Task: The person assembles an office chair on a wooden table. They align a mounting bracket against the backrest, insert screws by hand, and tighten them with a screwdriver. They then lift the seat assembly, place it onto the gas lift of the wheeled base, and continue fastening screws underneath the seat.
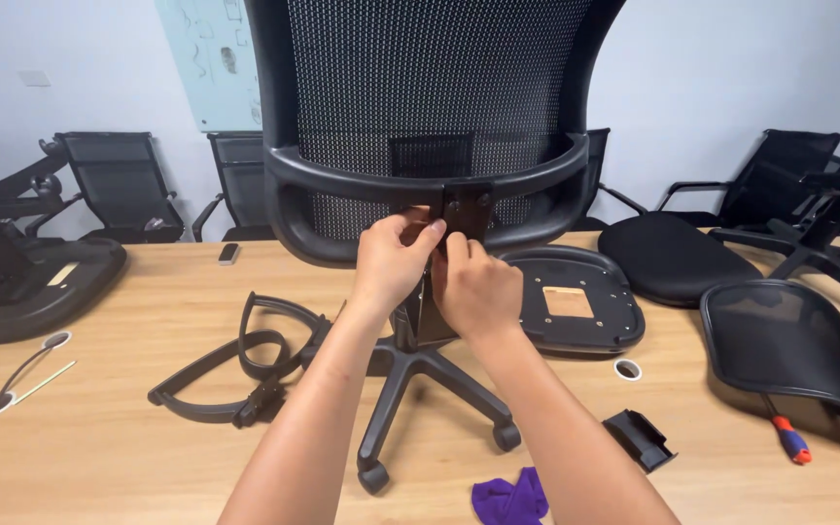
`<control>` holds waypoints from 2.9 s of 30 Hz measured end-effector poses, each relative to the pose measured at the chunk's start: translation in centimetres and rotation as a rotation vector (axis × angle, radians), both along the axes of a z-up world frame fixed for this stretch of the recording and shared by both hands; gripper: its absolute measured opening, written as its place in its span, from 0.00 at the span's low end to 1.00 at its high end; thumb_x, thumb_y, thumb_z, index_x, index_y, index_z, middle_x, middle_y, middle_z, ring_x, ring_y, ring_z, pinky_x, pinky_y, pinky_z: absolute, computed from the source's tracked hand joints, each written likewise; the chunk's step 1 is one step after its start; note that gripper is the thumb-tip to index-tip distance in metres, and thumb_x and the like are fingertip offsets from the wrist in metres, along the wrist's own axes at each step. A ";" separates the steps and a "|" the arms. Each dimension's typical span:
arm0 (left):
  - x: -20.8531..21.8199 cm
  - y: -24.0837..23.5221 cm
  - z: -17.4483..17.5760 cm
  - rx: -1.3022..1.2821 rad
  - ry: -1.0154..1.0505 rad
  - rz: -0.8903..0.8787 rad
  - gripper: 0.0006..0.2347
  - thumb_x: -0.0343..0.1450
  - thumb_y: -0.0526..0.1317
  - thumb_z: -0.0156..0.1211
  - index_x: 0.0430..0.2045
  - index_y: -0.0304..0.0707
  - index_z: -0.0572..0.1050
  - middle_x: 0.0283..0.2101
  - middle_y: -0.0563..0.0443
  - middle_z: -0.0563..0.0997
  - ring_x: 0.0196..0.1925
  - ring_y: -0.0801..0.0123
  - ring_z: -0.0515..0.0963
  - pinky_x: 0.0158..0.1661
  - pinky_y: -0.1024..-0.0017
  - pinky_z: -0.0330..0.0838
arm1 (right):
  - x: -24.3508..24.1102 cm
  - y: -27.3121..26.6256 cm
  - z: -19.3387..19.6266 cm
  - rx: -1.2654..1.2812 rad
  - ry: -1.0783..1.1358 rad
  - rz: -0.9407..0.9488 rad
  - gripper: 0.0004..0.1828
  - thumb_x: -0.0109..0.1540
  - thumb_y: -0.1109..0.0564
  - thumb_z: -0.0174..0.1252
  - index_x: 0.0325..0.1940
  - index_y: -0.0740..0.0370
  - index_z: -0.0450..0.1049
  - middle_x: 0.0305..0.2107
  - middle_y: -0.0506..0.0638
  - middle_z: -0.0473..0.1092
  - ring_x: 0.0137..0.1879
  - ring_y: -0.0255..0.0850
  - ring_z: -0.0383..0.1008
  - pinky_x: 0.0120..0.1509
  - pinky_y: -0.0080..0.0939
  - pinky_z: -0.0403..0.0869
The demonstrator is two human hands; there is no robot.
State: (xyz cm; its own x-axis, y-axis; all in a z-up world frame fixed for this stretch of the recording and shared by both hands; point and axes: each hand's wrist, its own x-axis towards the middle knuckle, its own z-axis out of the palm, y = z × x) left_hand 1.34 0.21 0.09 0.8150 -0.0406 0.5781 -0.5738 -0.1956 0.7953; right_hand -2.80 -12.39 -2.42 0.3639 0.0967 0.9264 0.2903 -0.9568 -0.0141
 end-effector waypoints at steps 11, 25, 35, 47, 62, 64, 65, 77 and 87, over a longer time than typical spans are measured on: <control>0.9 -0.2 -0.7 0.032 -0.021 0.014 0.14 0.69 0.41 0.66 0.43 0.29 0.81 0.33 0.44 0.88 0.35 0.71 0.87 0.39 0.74 0.78 | 0.1 0.3 -0.3 0.046 0.077 -0.148 0.15 0.65 0.47 0.54 0.29 0.58 0.71 0.19 0.55 0.74 0.22 0.53 0.77 0.23 0.51 0.74; 0.2 -0.5 -0.1 0.000 0.048 0.055 0.14 0.70 0.41 0.65 0.44 0.28 0.80 0.33 0.45 0.87 0.34 0.71 0.86 0.38 0.73 0.79 | 0.8 0.0 -1.1 0.105 0.031 0.029 0.14 0.66 0.50 0.54 0.30 0.60 0.70 0.22 0.55 0.74 0.25 0.52 0.77 0.24 0.49 0.73; -0.3 -0.1 0.0 -0.003 0.002 0.048 0.13 0.68 0.41 0.66 0.40 0.29 0.82 0.32 0.46 0.88 0.34 0.70 0.88 0.39 0.74 0.79 | 0.1 0.5 -0.1 0.123 0.206 -0.077 0.17 0.66 0.47 0.55 0.30 0.61 0.71 0.21 0.57 0.75 0.26 0.55 0.79 0.27 0.54 0.75; -0.3 -0.1 0.0 0.018 -0.012 0.066 0.12 0.68 0.42 0.66 0.37 0.31 0.83 0.32 0.47 0.88 0.35 0.70 0.88 0.39 0.73 0.79 | -0.6 0.8 0.4 0.173 0.288 -0.102 0.18 0.66 0.46 0.52 0.30 0.62 0.74 0.22 0.61 0.75 0.28 0.60 0.78 0.32 0.59 0.76; -0.3 0.9 -0.4 0.042 -0.020 -0.019 0.13 0.70 0.43 0.63 0.43 0.35 0.82 0.35 0.48 0.88 0.37 0.71 0.88 0.41 0.74 0.79 | -0.4 0.5 -0.4 0.148 0.178 0.009 0.18 0.66 0.47 0.55 0.32 0.65 0.72 0.25 0.60 0.76 0.28 0.64 0.76 0.29 0.61 0.73; -0.3 1.0 -0.3 0.042 -0.009 -0.013 0.13 0.70 0.43 0.63 0.44 0.36 0.81 0.34 0.48 0.88 0.37 0.71 0.88 0.41 0.75 0.79 | 0.0 0.5 -0.6 0.132 0.186 0.001 0.17 0.67 0.48 0.55 0.32 0.63 0.72 0.26 0.59 0.76 0.28 0.63 0.77 0.30 0.62 0.73; -0.4 1.0 -0.4 0.053 -0.024 -0.013 0.13 0.70 0.43 0.63 0.44 0.36 0.82 0.35 0.49 0.88 0.37 0.71 0.88 0.41 0.75 0.78 | 0.0 0.5 -0.7 0.156 0.228 -0.045 0.17 0.69 0.47 0.55 0.32 0.60 0.72 0.25 0.59 0.76 0.30 0.63 0.77 0.32 0.61 0.74; 1.1 0.8 -2.9 0.037 -0.109 -0.045 0.15 0.71 0.42 0.64 0.50 0.33 0.78 0.41 0.46 0.87 0.44 0.67 0.88 0.47 0.72 0.80 | -0.1 0.1 -0.7 0.202 0.279 -0.003 0.20 0.70 0.47 0.54 0.30 0.63 0.76 0.23 0.64 0.74 0.31 0.66 0.75 0.36 0.63 0.73; -3.5 -0.8 -7.3 -0.101 -0.426 -0.009 0.16 0.74 0.31 0.62 0.57 0.30 0.71 0.61 0.41 0.75 0.59 0.56 0.81 0.57 0.69 0.79 | -1.5 -1.5 -1.1 0.247 0.380 0.231 0.14 0.64 0.50 0.62 0.31 0.63 0.75 0.22 0.56 0.76 0.29 0.53 0.78 0.34 0.51 0.74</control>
State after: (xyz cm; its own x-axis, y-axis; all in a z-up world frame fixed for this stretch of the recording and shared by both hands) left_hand -2.11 -0.59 -7.26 0.5030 0.0277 0.8639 -0.8560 -0.1224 0.5023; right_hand -4.35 -13.86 -3.56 0.6743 0.0096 0.7384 0.4247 -0.8231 -0.3771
